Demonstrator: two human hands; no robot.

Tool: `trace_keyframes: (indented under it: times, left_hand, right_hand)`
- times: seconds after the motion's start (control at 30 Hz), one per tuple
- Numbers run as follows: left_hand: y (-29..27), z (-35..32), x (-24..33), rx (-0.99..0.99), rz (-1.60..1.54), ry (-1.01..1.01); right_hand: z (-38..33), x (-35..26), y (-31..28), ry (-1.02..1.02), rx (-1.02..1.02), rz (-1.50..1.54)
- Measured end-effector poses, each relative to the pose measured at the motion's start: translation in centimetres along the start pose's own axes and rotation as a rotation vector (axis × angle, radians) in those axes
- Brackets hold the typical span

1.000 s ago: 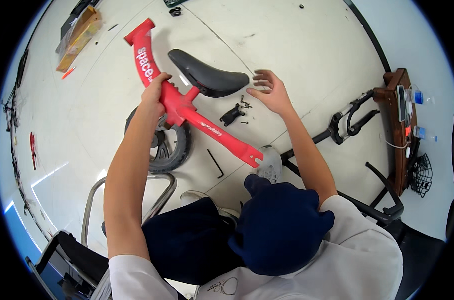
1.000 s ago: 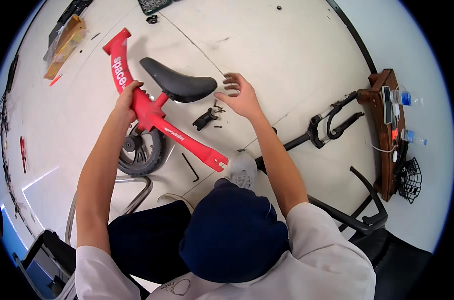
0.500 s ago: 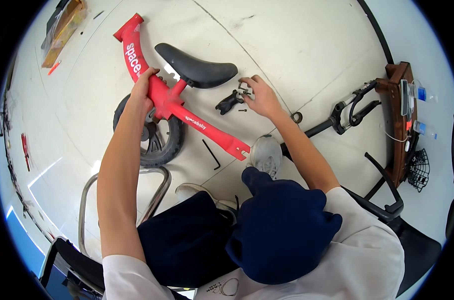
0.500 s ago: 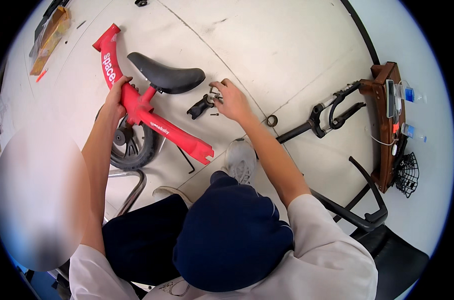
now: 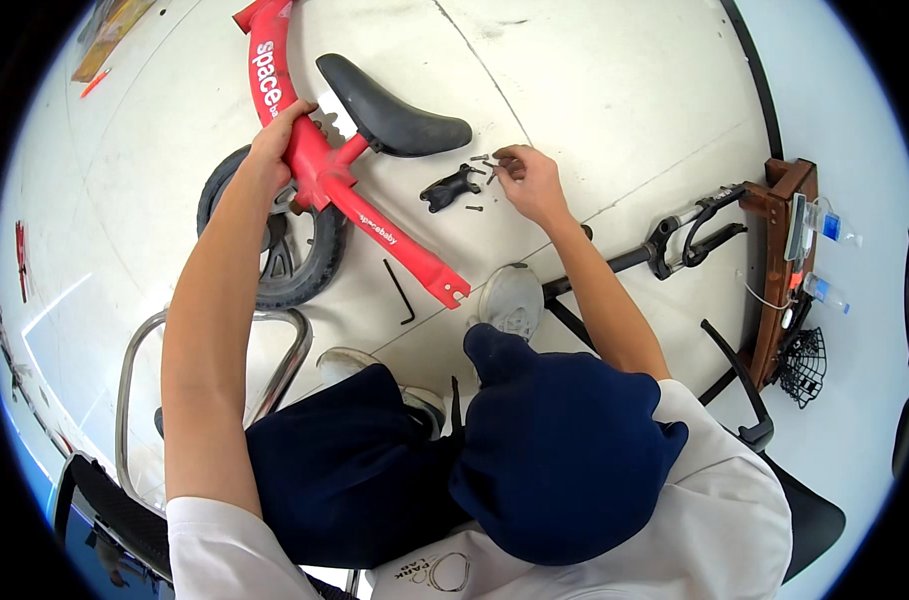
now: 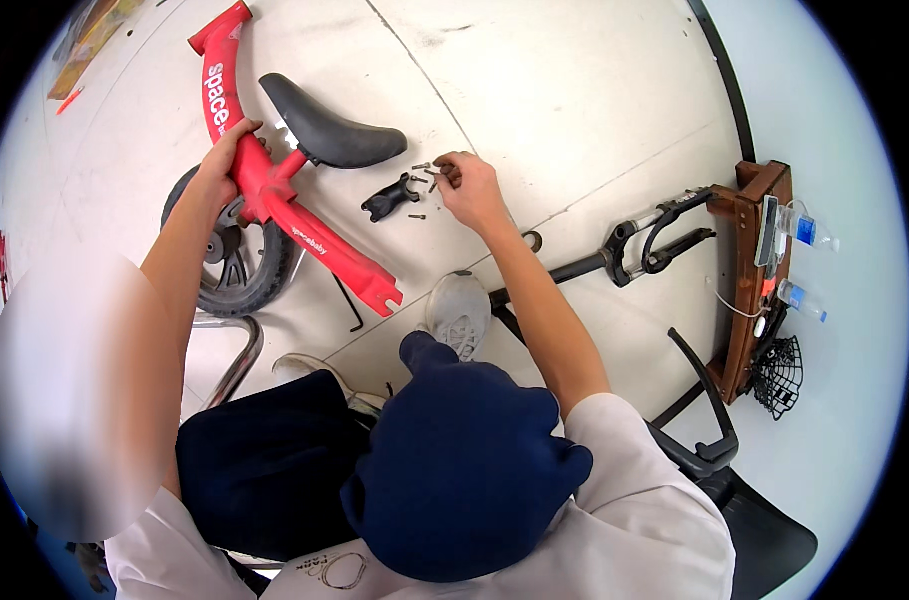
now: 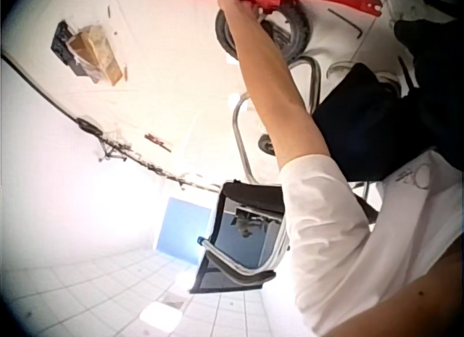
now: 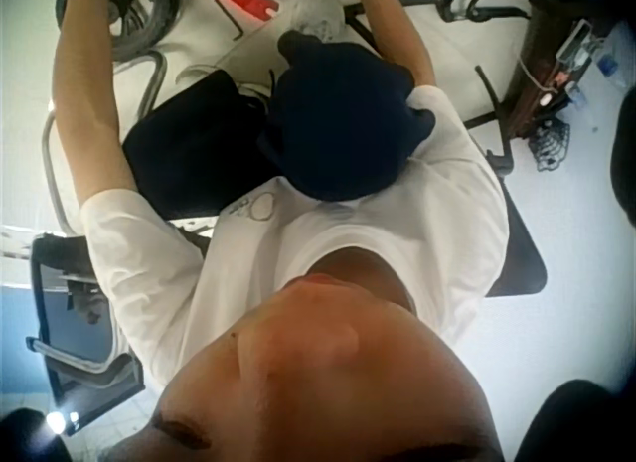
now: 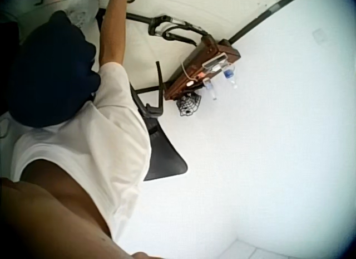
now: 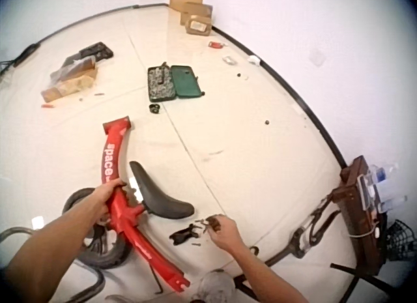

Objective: The person assembles a pink scooter by attaching the seat to the frame using a screwdriver and other tools. They handle the frame, seat, and various small parts, organizing them on a chair and the floor.

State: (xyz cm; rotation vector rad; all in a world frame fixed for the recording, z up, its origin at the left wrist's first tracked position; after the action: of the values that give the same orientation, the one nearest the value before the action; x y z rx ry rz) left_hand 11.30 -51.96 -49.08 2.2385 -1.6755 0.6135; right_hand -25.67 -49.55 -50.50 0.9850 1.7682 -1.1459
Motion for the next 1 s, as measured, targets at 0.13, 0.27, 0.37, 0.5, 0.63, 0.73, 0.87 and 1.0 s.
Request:
trace_keyframes:
  times: [0.13, 0.27, 0.37, 0.5, 0.63, 0.73, 0.87, 1.0]
  left_hand:
    - [-2.2, 1.3, -1.0, 0.166, 0.075, 0.024]
    - [0.4, -3.3, 1.6, 0.385, 0.793, 0.136]
    - [1.9, 3.8, 0.5, 0.292, 0.746, 0.232]
    - [4.2, -3.6, 6.2, 0.361, 1.068, 0.358]
    - [8.9, -17.9, 13.4, 0.346, 0.631, 0.584]
    - [12.9, -33.7, 12.4, 0.653, 0.374, 1.182]
    - [9.0, -47.1, 0.8, 0.843, 0.649, 1.447]
    - [1.5, -53.1, -7.9, 1.058, 0.756, 1.070]
  right_hand:
    - [-0.5, -0.5, 0.9, -0.074, -0.059, -0.042]
    - [-0.2, 0.9, 1.0, -0.215, -0.102, -0.262]
    - [0.2, 2.0, -0.6, -0.206, -0.087, -0.309]
    - [0.4, 4.3, -1.0, -0.251, -0.186, -0.295]
    - [3.9, 5.4, -1.0, -0.312, -0.347, -0.427]
    - [5.7, 6.5, -0.7, -0.341, -0.414, -0.443]
    - [6.5, 5.1, -0.7, -0.176, -0.567, -0.525]
    - [8.4, 4.4, -0.9, -0.053, -0.627, -0.587]
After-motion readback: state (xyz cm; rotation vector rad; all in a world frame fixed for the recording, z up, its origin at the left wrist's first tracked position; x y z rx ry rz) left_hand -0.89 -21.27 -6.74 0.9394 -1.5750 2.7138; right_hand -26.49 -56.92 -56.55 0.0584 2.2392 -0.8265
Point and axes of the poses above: each hand's wrist, its own z-axis towards the middle knuckle, its own y-axis out of the palm, x = y × z, the point moved 2 cm from there along z, towards the middle knuckle, and after that the axes turned 14 degrees about z, right-handed, at the moved point
